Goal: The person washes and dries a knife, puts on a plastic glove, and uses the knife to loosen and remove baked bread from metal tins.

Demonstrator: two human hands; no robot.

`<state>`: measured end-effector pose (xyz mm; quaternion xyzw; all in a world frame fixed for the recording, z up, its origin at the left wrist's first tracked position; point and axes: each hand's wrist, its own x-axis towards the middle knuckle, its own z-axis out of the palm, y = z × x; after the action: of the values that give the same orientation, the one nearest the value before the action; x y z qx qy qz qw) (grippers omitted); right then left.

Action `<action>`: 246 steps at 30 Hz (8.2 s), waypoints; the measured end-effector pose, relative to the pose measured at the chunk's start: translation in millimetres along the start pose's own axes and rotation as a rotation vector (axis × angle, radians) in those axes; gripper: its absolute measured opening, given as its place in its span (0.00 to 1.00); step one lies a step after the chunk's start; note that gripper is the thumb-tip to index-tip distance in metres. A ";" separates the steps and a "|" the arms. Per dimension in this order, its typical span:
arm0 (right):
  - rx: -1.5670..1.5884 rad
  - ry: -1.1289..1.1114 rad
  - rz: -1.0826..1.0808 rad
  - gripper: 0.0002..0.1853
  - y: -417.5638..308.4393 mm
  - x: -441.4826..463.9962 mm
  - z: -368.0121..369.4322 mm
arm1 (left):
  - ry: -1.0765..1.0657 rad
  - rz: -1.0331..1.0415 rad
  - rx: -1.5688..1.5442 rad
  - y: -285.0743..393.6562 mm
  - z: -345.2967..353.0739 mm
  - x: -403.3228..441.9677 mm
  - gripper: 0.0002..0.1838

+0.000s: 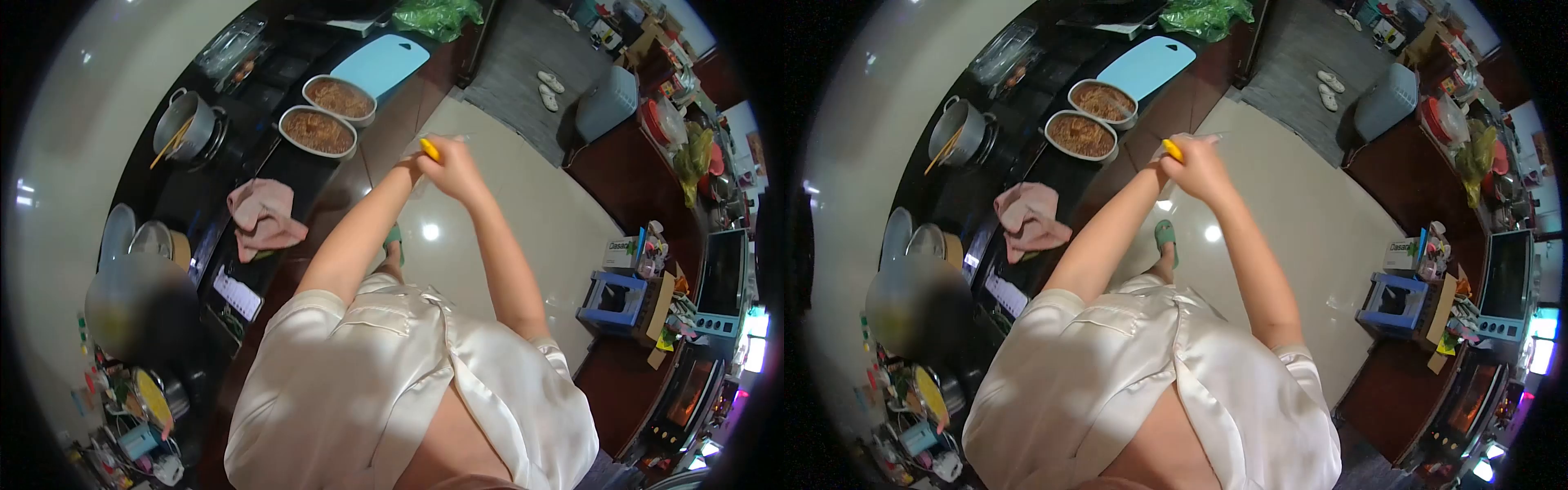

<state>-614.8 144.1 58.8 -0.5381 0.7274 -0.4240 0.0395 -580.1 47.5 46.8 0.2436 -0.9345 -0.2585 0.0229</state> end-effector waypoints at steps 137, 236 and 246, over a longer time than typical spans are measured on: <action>0.764 -0.695 0.498 0.15 185.5 255.1 158.0 | 1.637 -0.048 -1.537 -174.9 -101.7 24.7 0.19; 0.393 -0.349 -0.239 0.16 57.2 438.2 49.5 | 0.485 -0.215 -2.113 -163.3 -153.3 111.6 0.35; 0.149 -0.406 -0.315 0.13 58.0 445.5 41.5 | 0.588 -0.307 -2.096 -155.9 -153.3 121.8 0.33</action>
<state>-823.1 -239.9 171.8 -0.7142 0.5788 -0.3606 0.1575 -592.4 -198.4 92.3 0.2689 -0.1690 -0.8560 0.4079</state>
